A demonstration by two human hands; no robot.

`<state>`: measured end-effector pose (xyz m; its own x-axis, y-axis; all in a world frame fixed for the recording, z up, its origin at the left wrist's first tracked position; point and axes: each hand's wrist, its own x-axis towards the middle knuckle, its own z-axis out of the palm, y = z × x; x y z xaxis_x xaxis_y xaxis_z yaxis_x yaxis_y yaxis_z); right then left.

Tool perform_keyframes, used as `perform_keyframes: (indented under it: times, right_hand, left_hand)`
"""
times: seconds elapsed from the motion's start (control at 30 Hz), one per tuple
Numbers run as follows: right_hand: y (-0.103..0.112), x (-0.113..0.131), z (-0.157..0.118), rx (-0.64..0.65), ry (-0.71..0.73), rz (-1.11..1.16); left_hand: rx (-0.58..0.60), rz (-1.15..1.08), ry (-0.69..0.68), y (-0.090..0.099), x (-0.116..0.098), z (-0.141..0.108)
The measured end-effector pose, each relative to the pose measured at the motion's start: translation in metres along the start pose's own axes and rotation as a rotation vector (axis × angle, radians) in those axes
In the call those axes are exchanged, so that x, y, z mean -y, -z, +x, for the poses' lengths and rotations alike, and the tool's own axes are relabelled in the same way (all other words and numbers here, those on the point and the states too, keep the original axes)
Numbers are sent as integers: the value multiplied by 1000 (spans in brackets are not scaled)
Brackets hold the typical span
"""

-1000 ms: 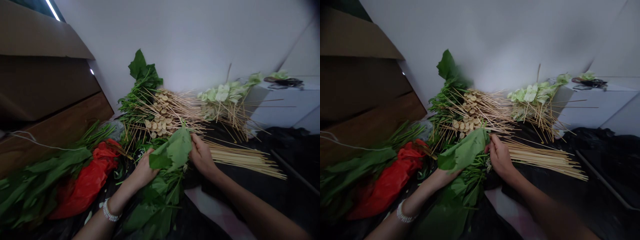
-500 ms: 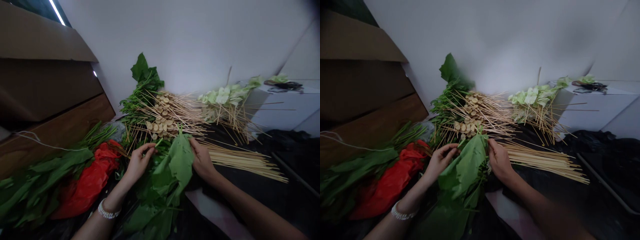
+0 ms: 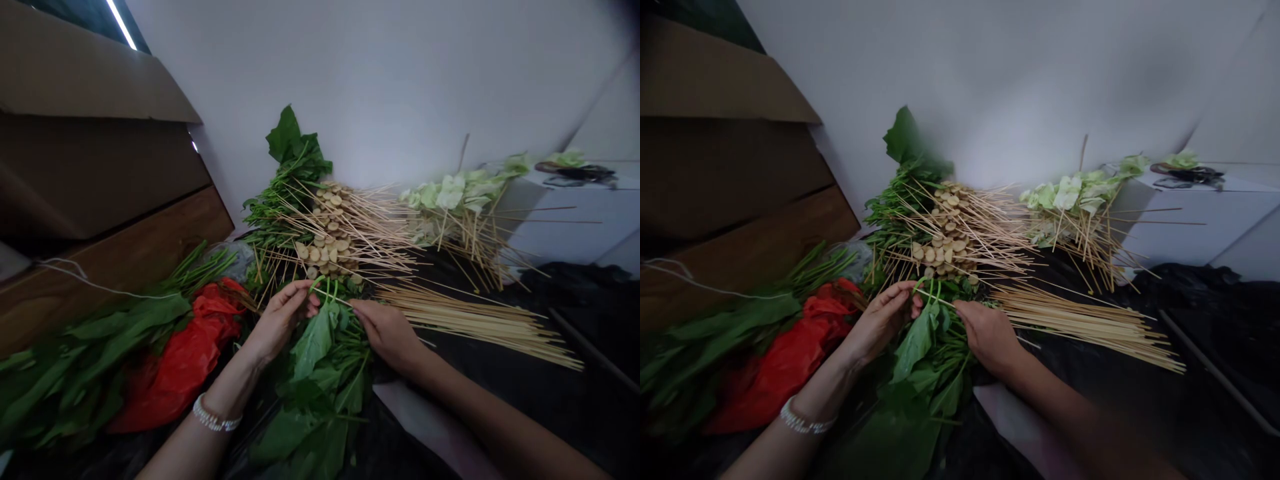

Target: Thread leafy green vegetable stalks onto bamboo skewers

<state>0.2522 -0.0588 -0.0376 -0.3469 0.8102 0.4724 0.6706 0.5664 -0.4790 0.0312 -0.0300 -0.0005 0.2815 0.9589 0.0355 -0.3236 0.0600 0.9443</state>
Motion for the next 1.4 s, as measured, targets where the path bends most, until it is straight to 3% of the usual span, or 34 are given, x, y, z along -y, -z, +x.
perform_keyframes:
  times: [0.2,0.3,0.6,1.4]
  right_hand:
    - [2,5,-1,56,-10,-46]
    - [4,8,-1,74,-35,-79]
    - [5,11,-2,34,-8,-45]
    - [0,14,-5,38,-8,-12]
  left_hand:
    - [-219,161,-48,10,3,5]
    - [-264,173,-54,12,2,6]
    - [-280,-10,26,8,-2,6]
    - [-267,72,77,8,-2,4]
